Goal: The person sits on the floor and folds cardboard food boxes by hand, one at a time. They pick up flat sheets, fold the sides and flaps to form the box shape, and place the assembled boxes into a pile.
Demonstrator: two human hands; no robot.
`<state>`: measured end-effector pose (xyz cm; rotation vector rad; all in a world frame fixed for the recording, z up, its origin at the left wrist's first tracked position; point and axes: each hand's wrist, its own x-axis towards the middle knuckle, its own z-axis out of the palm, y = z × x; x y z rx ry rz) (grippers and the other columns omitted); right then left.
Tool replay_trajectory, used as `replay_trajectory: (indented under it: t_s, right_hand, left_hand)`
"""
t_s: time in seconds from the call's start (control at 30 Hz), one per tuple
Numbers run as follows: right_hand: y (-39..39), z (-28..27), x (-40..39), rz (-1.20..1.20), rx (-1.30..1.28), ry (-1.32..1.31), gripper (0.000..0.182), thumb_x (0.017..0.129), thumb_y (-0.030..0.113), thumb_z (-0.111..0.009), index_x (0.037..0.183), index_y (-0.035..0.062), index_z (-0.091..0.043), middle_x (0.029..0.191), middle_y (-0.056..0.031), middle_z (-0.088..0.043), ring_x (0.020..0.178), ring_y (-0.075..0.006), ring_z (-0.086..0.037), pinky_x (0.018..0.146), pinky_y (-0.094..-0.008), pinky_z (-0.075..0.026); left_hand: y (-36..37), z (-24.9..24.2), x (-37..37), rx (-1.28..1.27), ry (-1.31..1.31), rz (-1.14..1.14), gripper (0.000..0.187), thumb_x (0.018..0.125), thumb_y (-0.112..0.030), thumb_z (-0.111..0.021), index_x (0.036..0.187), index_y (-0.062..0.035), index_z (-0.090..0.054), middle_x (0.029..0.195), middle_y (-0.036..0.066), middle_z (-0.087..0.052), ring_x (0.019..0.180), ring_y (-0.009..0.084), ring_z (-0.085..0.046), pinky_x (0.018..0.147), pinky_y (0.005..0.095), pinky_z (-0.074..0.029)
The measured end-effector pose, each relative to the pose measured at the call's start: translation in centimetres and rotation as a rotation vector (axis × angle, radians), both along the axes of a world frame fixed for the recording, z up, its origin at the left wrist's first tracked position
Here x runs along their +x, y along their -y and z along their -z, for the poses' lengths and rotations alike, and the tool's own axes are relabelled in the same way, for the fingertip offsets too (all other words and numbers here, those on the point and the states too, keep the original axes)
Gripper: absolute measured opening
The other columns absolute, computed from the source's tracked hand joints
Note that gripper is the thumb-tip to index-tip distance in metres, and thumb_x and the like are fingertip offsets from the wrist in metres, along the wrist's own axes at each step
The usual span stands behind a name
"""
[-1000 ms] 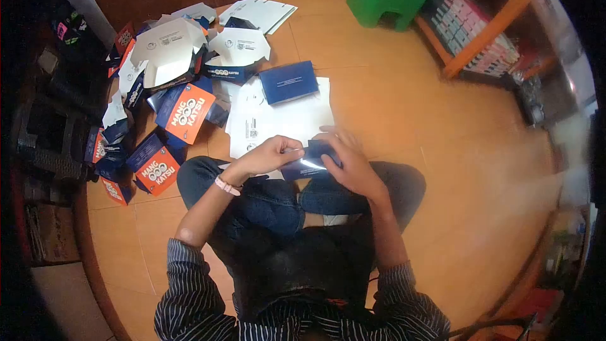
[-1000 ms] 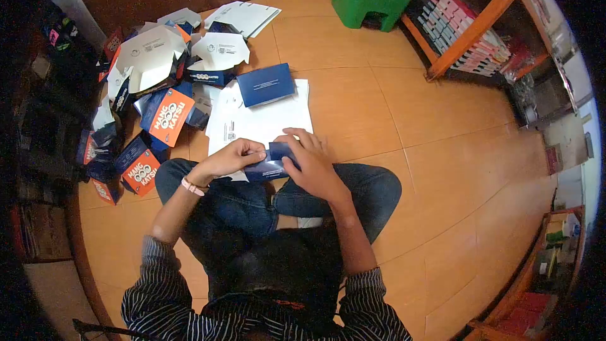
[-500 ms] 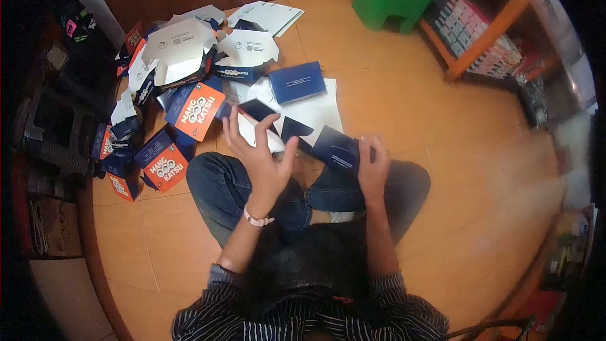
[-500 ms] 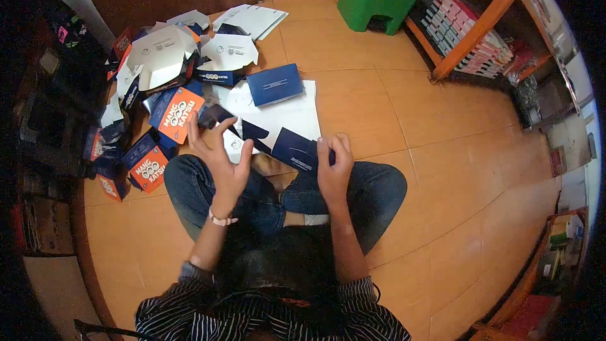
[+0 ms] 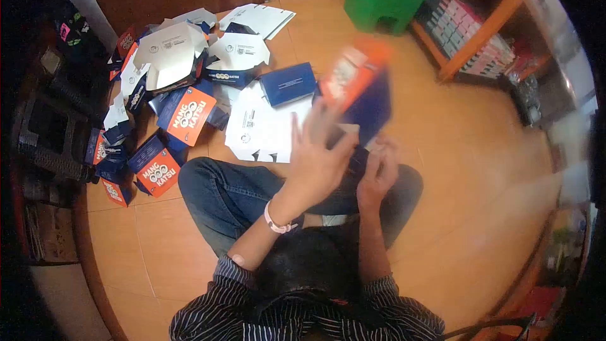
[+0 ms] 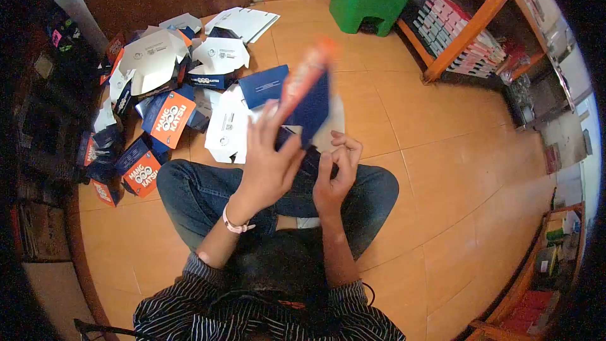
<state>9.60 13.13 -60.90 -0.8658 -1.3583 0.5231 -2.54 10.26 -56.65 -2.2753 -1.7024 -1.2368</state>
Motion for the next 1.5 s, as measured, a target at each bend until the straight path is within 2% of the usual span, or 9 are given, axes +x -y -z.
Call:
replay_trajectory:
  t_s: [0.17, 0.3, 0.57, 0.67, 0.83, 0.97, 1.1, 1.43, 1.5]
  right_hand:
    - [-0.9, 0.7, 2.6, 0.063, -0.11, -0.003, 0.016, 0.087, 0.005, -0.045, 0.074, -0.0035, -0.044, 0.095, -0.0136, -0.047, 0.09, -0.023, -0.048, 0.083, -0.0308, -0.036]
    - [-1.4, 2.7, 3.6, -0.138, -0.327, -0.708, 0.023, 0.093, 0.014, -0.039, 0.103, -0.0044, -0.048, 0.096, -0.013, -0.054, 0.089, -0.0212, -0.052, 0.083, -0.0305, -0.041]
    - [-2.5, 3.5, 2.2, -0.496, -0.715, -1.273, 0.035, 0.095, 0.024, -0.034, 0.121, 0.0031, -0.045, 0.123, -0.013, -0.046, 0.113, -0.0276, -0.045, 0.095, -0.0415, -0.036]
    - [-4.0, 8.0, 2.8, 0.208, -0.53, -0.509, 0.03, 0.092, 0.014, -0.04, 0.119, 0.0015, -0.045, 0.129, -0.0149, -0.04, 0.118, -0.0311, -0.04, 0.1, -0.0421, -0.03]
    - [-1.0, 0.9, -1.3, -0.173, -0.149, 0.468, 0.025, 0.088, 0.014, -0.049, 0.11, 0.0039, -0.053, 0.131, -0.0211, -0.034, 0.126, -0.0339, -0.03, 0.103, -0.0397, -0.022]
    - [-2.2, 6.0, -1.5, -0.628, -0.602, 0.359, 0.022, 0.089, 0.016, -0.05, 0.107, 0.0048, -0.056, 0.135, -0.0185, -0.03, 0.128, -0.0321, -0.027, 0.103, -0.0385, -0.022]
    - [-0.9, 9.1, -0.9, -0.803, -0.604, -0.41, 0.011, 0.09, 0.012, -0.048, 0.09, 0.0031, -0.054, 0.14, -0.0138, -0.026, 0.132, -0.028, -0.02, 0.106, -0.0385, -0.018]
    - [-1.9, 6.7, -1.1, -0.594, -0.555, -0.184, 0.022, 0.089, 0.01, -0.044, 0.107, 0.0001, -0.052, 0.138, -0.0171, -0.031, 0.128, -0.0264, -0.029, 0.106, -0.0374, -0.019]
    - [-1.9, 5.8, -0.8, -0.796, -0.575, -0.565, 0.02, 0.089, 0.012, -0.045, 0.102, -0.0001, -0.053, 0.138, -0.0183, -0.03, 0.128, -0.0288, -0.029, 0.106, -0.0398, -0.02]
  left_hand:
    - [-1.0, 1.8, -2.9, -0.083, 0.459, 0.614, 0.049, 0.082, -0.027, -0.056, 0.124, -0.0056, -0.046, 0.144, 0.02, -0.016, 0.131, 0.034, -0.022, 0.106, 0.0435, -0.018]
    - [-2.0, 6.3, -6.0, 0.018, 0.699, -0.042, 0.081, 0.073, -0.011, -0.065, 0.137, -0.0007, -0.017, 0.137, 0.016, -0.027, 0.129, 0.0263, -0.025, 0.106, 0.0354, -0.018]
    - [-2.1, 5.6, -8.6, -0.109, 1.018, 0.107, 0.048, 0.078, -0.004, -0.061, 0.121, -0.0008, -0.04, 0.099, 0.005, -0.054, 0.088, 0.0153, -0.052, 0.081, 0.0288, -0.042]
    - [-0.4, 3.7, -9.1, -0.061, 0.83, -0.005, 0.009, 0.076, -0.001, -0.061, 0.082, 0.0029, -0.055, 0.076, 0.007, -0.056, 0.08, 0.0132, -0.053, 0.069, 0.0259, -0.04]
    - [1.8, 3.9, -8.1, -0.007, -0.126, 0.108, 0.022, 0.065, -0.005, -0.064, 0.085, -0.012, -0.063, 0.077, 0.002, -0.056, 0.089, 0.0212, -0.052, 0.098, 0.0485, -0.031]
    - [2.8, 7.0, -8.7, -0.117, -0.205, 0.163, 0.025, 0.065, -0.001, -0.058, 0.088, -0.0108, -0.062, 0.074, 0.003, -0.053, 0.087, 0.0224, -0.053, 0.097, 0.0453, -0.035]
    - [3.1, 8.4, -9.3, -0.324, 0.343, -0.153, 0.016, 0.079, 0.003, -0.051, 0.089, -0.0057, -0.06, 0.066, 0.012, -0.055, 0.07, 0.0271, -0.058, 0.066, 0.0328, -0.048]
    - [1.7, 9.7, -9.9, -0.15, 0.06, 0.165, 0.016, 0.074, -0.018, -0.065, 0.088, -0.01, -0.064, 0.075, 0.007, -0.058, 0.081, 0.0235, -0.052, 0.082, 0.0378, -0.036]
    - [1.0, 10.8, -10.2, -0.334, 0.362, 0.039, 0.015, 0.079, -0.019, -0.063, 0.085, -0.0051, -0.063, 0.08, 0.01, -0.06, 0.085, 0.0223, -0.052, 0.082, 0.0339, -0.038]
